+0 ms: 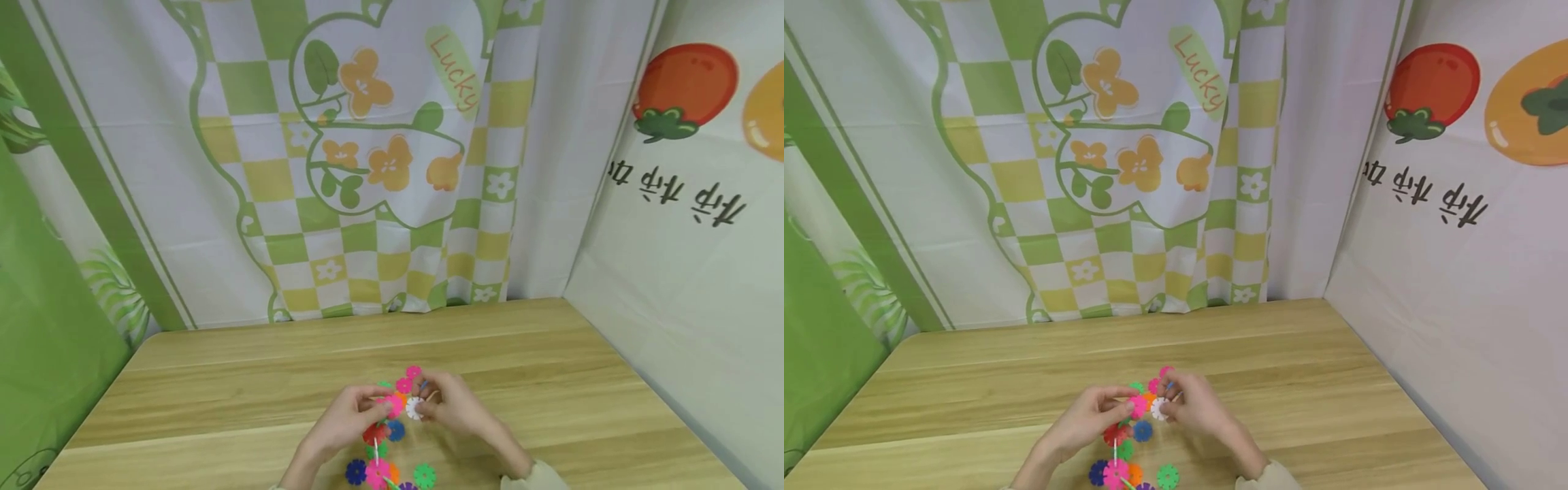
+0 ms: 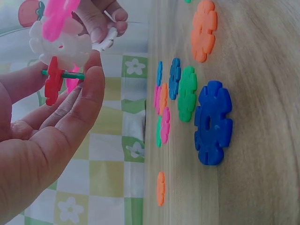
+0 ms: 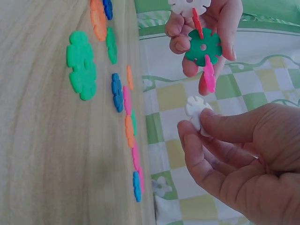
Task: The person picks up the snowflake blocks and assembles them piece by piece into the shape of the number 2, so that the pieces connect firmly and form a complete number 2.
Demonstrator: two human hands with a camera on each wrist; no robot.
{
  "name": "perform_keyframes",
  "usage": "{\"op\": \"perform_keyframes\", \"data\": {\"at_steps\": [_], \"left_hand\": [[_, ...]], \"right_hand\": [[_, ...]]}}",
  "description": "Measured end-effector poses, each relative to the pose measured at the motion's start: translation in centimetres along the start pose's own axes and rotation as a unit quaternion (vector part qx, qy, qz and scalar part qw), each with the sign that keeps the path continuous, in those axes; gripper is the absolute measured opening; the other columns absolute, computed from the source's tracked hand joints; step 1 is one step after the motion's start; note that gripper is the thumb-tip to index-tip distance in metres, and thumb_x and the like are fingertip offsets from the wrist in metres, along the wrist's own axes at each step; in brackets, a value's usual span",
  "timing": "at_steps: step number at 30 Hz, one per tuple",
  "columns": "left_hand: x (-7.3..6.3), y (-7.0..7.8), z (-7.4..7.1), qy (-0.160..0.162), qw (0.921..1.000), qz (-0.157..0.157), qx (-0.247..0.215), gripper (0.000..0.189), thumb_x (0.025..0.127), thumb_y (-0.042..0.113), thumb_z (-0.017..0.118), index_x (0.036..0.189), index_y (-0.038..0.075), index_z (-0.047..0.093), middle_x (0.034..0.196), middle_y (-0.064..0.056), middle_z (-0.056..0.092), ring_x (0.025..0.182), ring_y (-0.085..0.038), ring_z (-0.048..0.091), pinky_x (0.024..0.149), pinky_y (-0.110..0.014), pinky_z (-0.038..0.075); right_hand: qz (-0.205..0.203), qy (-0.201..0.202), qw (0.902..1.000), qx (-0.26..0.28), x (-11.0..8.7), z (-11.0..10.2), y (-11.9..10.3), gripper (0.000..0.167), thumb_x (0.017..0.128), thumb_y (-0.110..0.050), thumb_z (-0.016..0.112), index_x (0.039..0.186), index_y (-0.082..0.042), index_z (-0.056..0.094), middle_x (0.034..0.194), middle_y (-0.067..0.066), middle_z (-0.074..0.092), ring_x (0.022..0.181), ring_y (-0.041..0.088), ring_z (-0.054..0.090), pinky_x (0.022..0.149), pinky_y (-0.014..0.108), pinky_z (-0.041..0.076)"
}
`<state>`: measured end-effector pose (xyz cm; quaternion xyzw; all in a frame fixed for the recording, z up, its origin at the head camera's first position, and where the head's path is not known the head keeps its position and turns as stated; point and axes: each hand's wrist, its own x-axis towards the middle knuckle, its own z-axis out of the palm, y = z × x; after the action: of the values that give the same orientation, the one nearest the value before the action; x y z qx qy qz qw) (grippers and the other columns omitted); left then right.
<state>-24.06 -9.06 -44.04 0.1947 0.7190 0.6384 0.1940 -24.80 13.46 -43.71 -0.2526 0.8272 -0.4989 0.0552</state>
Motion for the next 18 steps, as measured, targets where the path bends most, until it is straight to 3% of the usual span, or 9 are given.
{"op": "perform_keyframes", "data": {"at_steps": [4,8,18], "left_hand": [[0.08,0.06,-0.01,0.001,1.0000,-0.003,-0.007,0.039,0.096,0.013,0.057,0.128,-0.009,0.052,0.088,-0.014,0.068,0.073,-0.027,0.068,0.062,-0.024,0.055],[0.07,0.15,-0.03,0.000,0.9999,-0.003,-0.013,0.039,0.097,0.013,0.057,0.129,-0.010,0.051,0.083,-0.013,0.068,0.071,-0.025,0.068,0.060,-0.023,0.054],[-0.08,0.34,-0.01,0.000,0.9999,0.000,-0.015,0.042,0.098,0.014,0.056,0.130,-0.012,0.049,0.079,-0.014,0.067,0.066,-0.018,0.066,0.059,-0.022,0.053]], "right_hand": [[-0.022,0.019,0.9981,-0.054,0.09,-0.02,-0.45,0.018,0.082,0.010,0.067,0.095,-0.001,0.060,0.087,0.009,0.062,0.068,0.014,0.062,0.060,0.023,0.055],[-0.044,0.042,0.9940,-0.091,0.11,0.09,-0.78,0.020,0.081,0.009,0.068,0.095,-0.005,0.063,0.090,0.006,0.065,0.075,0.016,0.062,0.065,0.022,0.053],[-0.082,0.066,0.9902,-0.092,-0.05,0.69,-0.99,0.020,0.081,0.010,0.068,0.092,-0.006,0.065,0.090,0.007,0.068,0.075,0.017,0.066,0.065,0.020,0.053]]}}
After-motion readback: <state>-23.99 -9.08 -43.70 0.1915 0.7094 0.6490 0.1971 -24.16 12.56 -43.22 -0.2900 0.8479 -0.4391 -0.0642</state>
